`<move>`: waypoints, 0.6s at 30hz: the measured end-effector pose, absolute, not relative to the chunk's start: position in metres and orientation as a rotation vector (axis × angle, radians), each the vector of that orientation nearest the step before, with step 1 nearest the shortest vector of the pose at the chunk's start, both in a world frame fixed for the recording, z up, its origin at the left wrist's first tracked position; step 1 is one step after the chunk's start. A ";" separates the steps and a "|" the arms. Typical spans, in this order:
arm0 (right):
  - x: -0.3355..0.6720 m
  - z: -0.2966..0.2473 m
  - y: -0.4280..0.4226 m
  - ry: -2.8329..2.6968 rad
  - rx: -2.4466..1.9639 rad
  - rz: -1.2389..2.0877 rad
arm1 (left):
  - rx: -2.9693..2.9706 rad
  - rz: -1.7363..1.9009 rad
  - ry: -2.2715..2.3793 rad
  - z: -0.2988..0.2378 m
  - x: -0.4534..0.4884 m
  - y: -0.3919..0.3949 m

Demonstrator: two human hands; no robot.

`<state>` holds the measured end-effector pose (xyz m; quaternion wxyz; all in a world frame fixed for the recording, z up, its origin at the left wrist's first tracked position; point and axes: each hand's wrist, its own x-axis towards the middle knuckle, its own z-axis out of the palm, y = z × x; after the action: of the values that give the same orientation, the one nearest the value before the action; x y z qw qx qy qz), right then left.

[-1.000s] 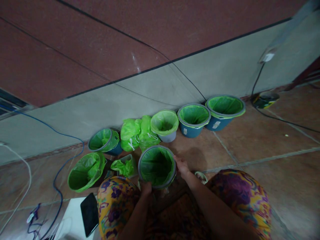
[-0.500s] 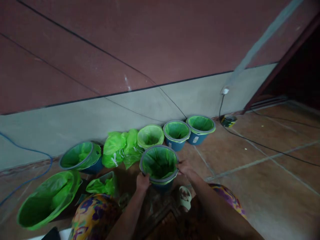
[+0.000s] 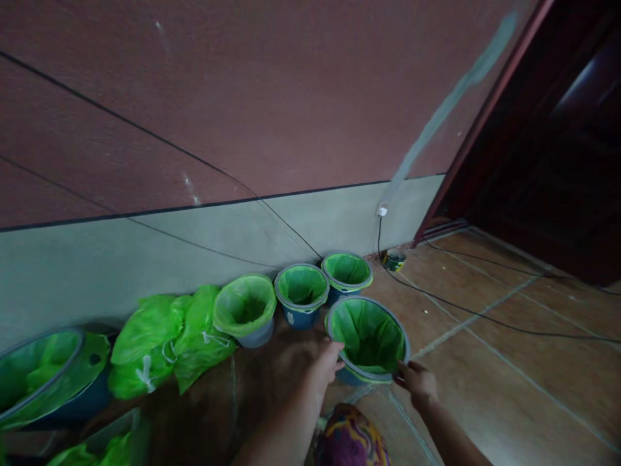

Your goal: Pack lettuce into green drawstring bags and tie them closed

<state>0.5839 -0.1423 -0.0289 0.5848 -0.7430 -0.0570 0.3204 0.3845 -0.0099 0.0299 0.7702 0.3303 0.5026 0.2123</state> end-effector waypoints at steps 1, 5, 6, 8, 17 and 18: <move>0.591 -0.035 -0.144 -0.074 -1.699 0.717 | 0.752 0.446 1.085 0.030 0.401 -0.005; 0.617 -0.052 -0.135 0.067 -1.614 0.616 | 0.842 0.372 1.041 0.030 0.447 0.013; 0.622 -0.055 -0.130 0.103 -1.604 0.595 | 0.858 0.348 1.032 0.028 0.452 0.016; 0.627 -0.062 -0.119 0.198 -1.608 0.561 | 0.906 0.294 1.037 0.023 0.455 0.021; 0.616 -0.066 -0.079 0.466 -1.530 0.530 | 1.075 0.028 1.239 -0.010 0.376 0.026; 0.614 -0.064 -0.078 0.470 -1.508 0.531 | 1.072 0.037 1.251 -0.009 0.365 0.028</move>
<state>0.6143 -0.0783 -0.0642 0.6725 -0.6697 0.2089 0.2359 0.3648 0.0277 -0.0093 0.6794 0.4773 0.5571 0.0165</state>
